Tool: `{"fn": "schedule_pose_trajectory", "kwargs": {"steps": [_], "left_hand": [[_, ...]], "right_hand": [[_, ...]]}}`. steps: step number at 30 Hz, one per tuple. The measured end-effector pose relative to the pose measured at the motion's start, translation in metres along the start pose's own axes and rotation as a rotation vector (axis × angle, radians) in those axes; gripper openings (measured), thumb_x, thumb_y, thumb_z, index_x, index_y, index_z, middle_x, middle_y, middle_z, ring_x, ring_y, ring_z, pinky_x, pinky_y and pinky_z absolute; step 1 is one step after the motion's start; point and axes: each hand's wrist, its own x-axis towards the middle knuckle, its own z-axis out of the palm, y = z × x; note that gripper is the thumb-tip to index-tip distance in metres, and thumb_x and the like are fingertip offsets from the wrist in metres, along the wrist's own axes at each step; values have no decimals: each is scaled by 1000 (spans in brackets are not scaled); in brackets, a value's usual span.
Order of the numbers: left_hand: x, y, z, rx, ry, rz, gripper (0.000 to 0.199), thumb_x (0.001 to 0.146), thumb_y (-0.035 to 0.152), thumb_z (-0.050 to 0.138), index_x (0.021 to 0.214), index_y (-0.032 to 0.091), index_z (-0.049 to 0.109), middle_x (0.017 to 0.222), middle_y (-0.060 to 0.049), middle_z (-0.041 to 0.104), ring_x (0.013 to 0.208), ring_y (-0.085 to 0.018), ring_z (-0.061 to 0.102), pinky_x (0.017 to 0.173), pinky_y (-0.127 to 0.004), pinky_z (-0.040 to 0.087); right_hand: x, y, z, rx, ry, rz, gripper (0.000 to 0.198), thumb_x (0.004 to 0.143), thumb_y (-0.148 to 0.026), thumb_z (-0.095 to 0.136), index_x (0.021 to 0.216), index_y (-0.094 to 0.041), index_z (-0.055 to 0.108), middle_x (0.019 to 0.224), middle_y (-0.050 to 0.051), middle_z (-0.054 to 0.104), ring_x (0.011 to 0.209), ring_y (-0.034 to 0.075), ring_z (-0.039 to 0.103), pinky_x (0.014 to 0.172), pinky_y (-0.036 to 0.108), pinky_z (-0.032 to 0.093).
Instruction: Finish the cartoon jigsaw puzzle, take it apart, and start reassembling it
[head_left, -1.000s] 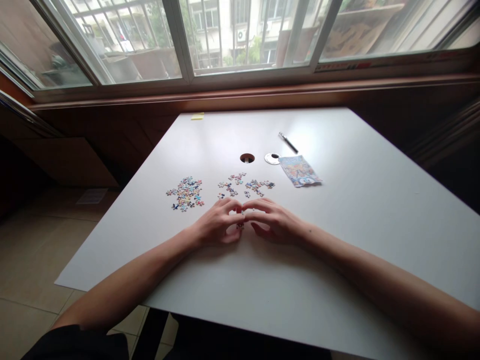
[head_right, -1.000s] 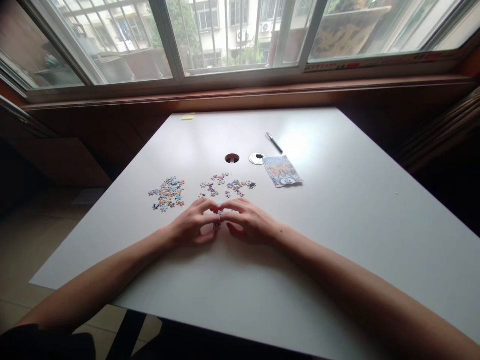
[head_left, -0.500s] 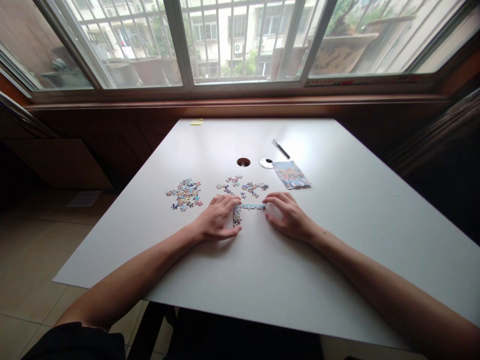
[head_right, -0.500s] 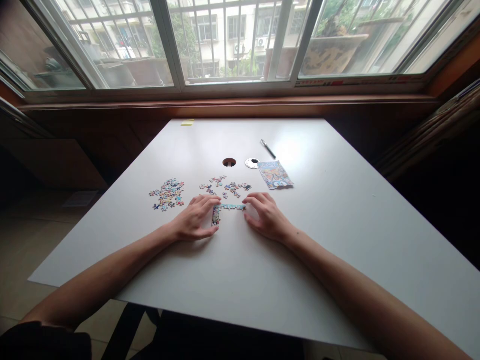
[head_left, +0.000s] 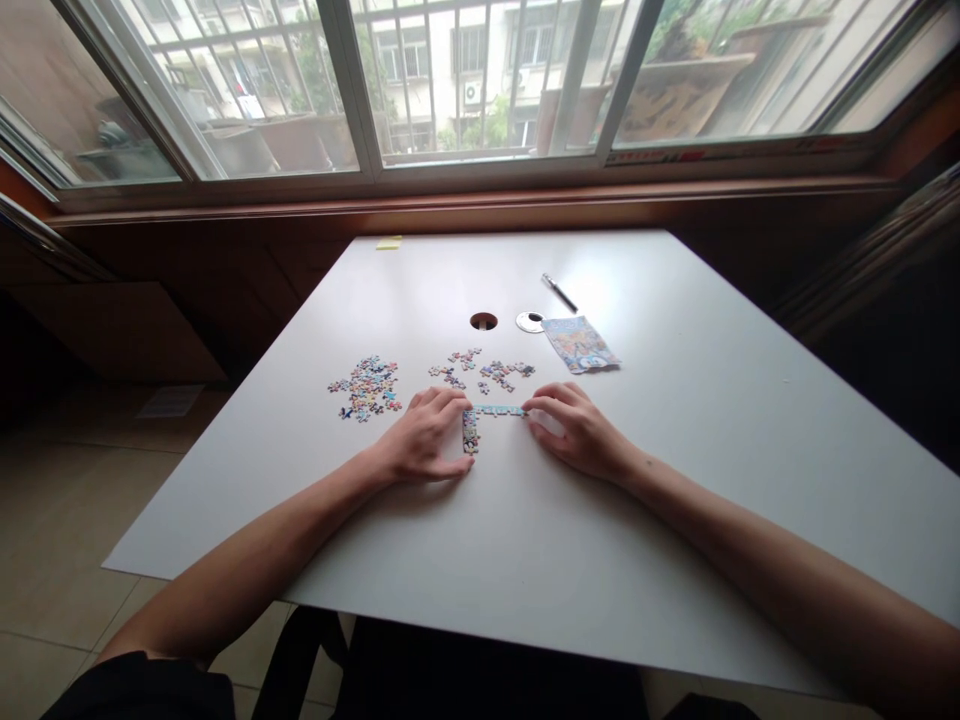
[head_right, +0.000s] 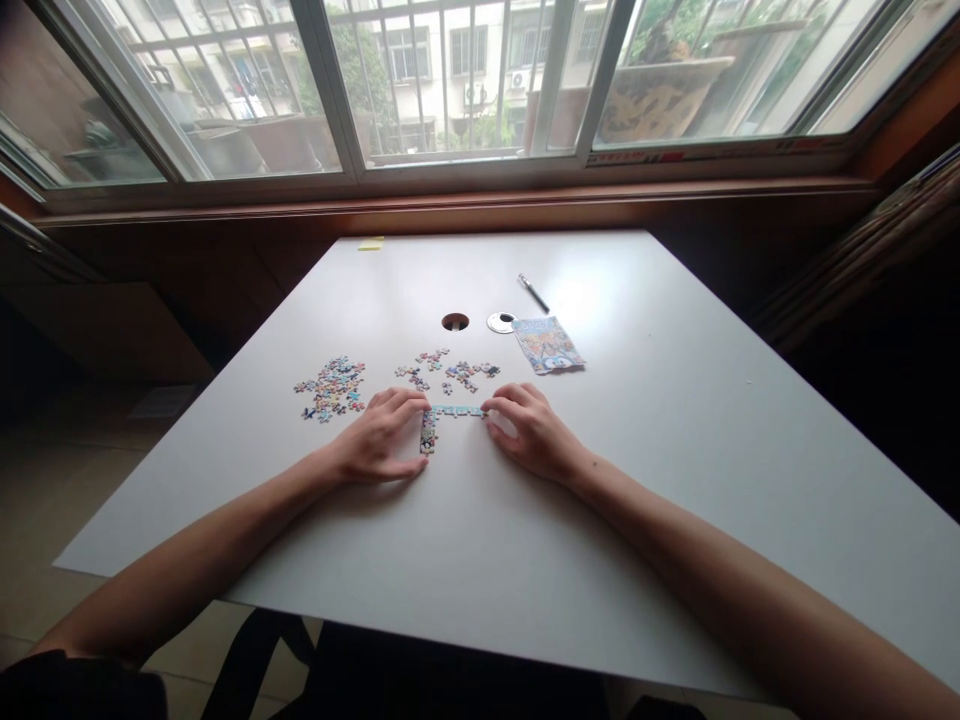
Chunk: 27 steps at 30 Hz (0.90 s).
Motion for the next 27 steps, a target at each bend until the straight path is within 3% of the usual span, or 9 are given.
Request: {"fn": "schedule_pose_trajectory", "kwargs": {"steps": [6, 14, 22, 27], "left_hand": [[-2, 0, -2, 0, -40, 26, 50, 82, 42, 69, 124, 20, 55, 133, -11, 56, 122, -28, 51, 109, -45, 35], [-2, 0, -2, -9, -31, 33, 41, 89, 37, 63, 126, 21, 57, 134, -11, 57, 124, -28, 52, 109, -46, 36], [-2, -2, 0, -39, -13, 36, 41, 88, 35, 63, 126, 20, 56, 132, -12, 57, 125, -28, 52, 110, -46, 37], [-3, -5, 1, -63, 4, 24, 46, 86, 33, 64, 129, 20, 54, 133, -13, 56, 127, -28, 51, 110, -46, 39]], "right_hand": [[0, -1, -1, 15, -61, -93, 30, 91, -18, 59, 119, -26, 65, 113, 9, 63, 106, 27, 54, 92, 49, 53], [0, -1, -1, 43, -91, -94, 32, 91, -19, 58, 121, -27, 66, 113, 9, 65, 106, 27, 56, 90, 48, 55], [1, 1, -1, 113, -46, -30, 31, 88, -19, 60, 118, -22, 65, 115, 11, 65, 105, 26, 60, 92, 46, 55], [2, 4, -1, 156, 58, 90, 22, 87, -18, 58, 106, -20, 68, 105, 10, 66, 92, 22, 64, 84, 40, 57]]}}
